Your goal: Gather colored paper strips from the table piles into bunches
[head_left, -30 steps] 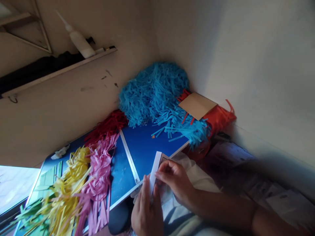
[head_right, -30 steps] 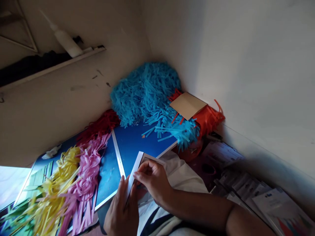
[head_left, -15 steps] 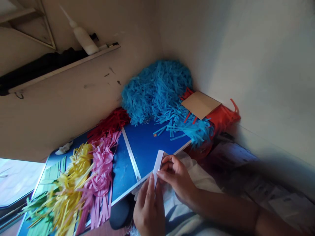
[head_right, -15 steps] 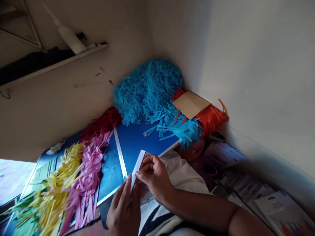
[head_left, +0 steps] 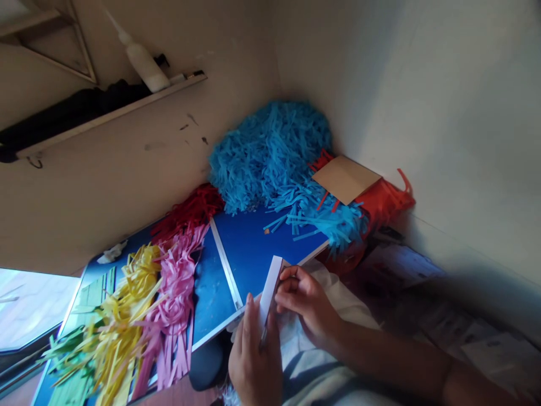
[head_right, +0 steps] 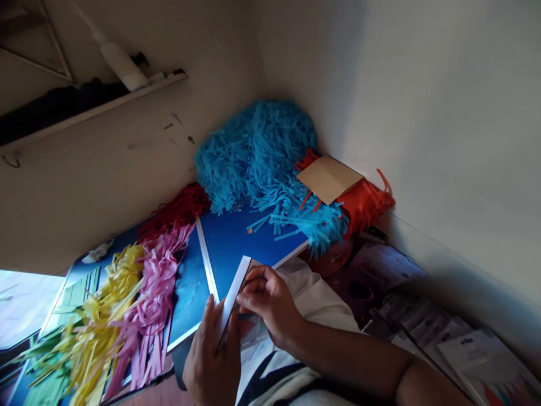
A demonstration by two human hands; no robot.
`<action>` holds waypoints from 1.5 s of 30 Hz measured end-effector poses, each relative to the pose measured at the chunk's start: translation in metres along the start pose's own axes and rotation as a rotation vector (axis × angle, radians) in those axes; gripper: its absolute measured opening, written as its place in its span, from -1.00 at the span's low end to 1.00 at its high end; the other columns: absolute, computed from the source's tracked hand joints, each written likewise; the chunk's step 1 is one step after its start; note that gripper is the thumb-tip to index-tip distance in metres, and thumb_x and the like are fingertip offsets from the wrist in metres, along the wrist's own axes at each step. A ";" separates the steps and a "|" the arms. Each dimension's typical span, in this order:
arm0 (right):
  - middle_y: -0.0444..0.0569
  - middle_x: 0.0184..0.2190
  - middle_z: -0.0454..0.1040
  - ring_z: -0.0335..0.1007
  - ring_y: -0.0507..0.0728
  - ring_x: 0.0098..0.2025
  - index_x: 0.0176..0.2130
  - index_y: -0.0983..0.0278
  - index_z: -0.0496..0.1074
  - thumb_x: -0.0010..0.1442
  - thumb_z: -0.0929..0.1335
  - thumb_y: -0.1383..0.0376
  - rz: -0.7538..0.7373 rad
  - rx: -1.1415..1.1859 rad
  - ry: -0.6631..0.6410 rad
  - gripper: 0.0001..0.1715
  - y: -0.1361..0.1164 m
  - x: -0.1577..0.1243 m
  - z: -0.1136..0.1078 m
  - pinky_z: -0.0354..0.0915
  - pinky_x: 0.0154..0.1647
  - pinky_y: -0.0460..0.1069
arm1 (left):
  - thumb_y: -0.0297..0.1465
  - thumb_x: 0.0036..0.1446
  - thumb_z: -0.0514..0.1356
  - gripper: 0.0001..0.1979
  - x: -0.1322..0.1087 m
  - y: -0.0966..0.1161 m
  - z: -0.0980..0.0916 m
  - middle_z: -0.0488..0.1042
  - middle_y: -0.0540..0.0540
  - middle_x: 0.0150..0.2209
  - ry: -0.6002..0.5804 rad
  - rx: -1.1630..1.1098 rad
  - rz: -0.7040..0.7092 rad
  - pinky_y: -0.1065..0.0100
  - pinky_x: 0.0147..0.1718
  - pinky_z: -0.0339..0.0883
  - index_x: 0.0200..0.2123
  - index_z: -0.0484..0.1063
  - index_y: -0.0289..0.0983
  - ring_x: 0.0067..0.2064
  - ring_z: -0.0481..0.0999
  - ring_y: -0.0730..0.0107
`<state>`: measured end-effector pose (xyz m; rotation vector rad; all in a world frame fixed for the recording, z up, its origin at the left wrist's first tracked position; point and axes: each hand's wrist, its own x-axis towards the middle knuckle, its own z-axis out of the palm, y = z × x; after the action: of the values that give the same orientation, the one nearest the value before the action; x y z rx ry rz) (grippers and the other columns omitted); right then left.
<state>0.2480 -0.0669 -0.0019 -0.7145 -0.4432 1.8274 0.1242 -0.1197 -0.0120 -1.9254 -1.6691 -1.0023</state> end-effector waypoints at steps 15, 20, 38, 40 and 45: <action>-0.26 -0.53 0.40 0.36 -0.02 -0.52 -0.29 0.24 0.29 -0.20 0.57 0.27 -0.035 -0.150 0.047 -0.47 -0.004 0.000 0.006 0.36 -0.46 -0.10 | -0.43 0.23 0.22 -0.58 -0.001 0.004 0.000 0.61 -0.25 -0.13 0.005 -0.016 0.015 0.41 -0.23 0.45 0.15 0.36 -0.38 -0.19 0.63 0.31; -0.25 -0.52 0.40 0.36 -0.01 -0.48 -0.30 0.25 0.29 -0.17 0.56 0.25 -0.041 -0.194 0.049 -0.50 -0.007 0.000 0.007 0.39 -0.43 -0.09 | -0.52 0.21 0.21 -0.63 -0.001 0.002 0.000 0.58 -0.17 -0.13 -0.042 -0.106 0.035 0.45 -0.19 0.44 0.09 0.43 -0.26 -0.16 0.60 0.37; -0.13 -0.38 0.45 0.34 0.12 -0.31 -0.31 0.21 0.46 -0.29 0.63 0.16 -0.485 -0.802 0.114 -0.46 -0.010 0.044 -0.056 0.29 -0.31 -0.04 | -0.42 0.23 0.19 -0.72 0.012 -0.020 -0.016 0.58 -0.10 -0.17 -0.210 -0.248 -0.056 0.50 -0.31 0.49 0.00 0.51 -0.19 -0.25 0.62 0.43; -0.08 -0.22 0.49 0.38 0.19 -0.17 -0.16 0.20 0.50 -0.18 0.58 0.09 -0.472 -0.836 -0.029 -0.42 -0.018 0.048 -0.061 0.30 -0.22 0.00 | -0.38 0.23 0.20 -0.72 0.013 -0.030 -0.020 0.59 -0.11 -0.13 -0.248 -0.248 -0.031 0.49 -0.27 0.50 0.00 0.51 -0.17 -0.21 0.63 0.39; -0.11 -0.37 0.46 0.33 0.09 -0.37 -0.21 0.23 0.55 0.06 0.49 0.03 -0.486 -0.977 -0.336 -0.61 -0.034 0.031 -0.049 0.23 -0.33 -0.04 | -0.29 0.26 0.16 -0.75 0.028 -0.049 -0.027 0.63 -0.05 -0.22 -0.313 -0.015 0.167 0.57 -0.58 0.39 -0.03 0.51 -0.14 -0.36 0.64 0.43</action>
<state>0.2972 -0.0279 -0.0262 -0.8252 -1.6390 1.1929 0.0706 -0.1097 0.0193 -2.2829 -1.6258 -0.6790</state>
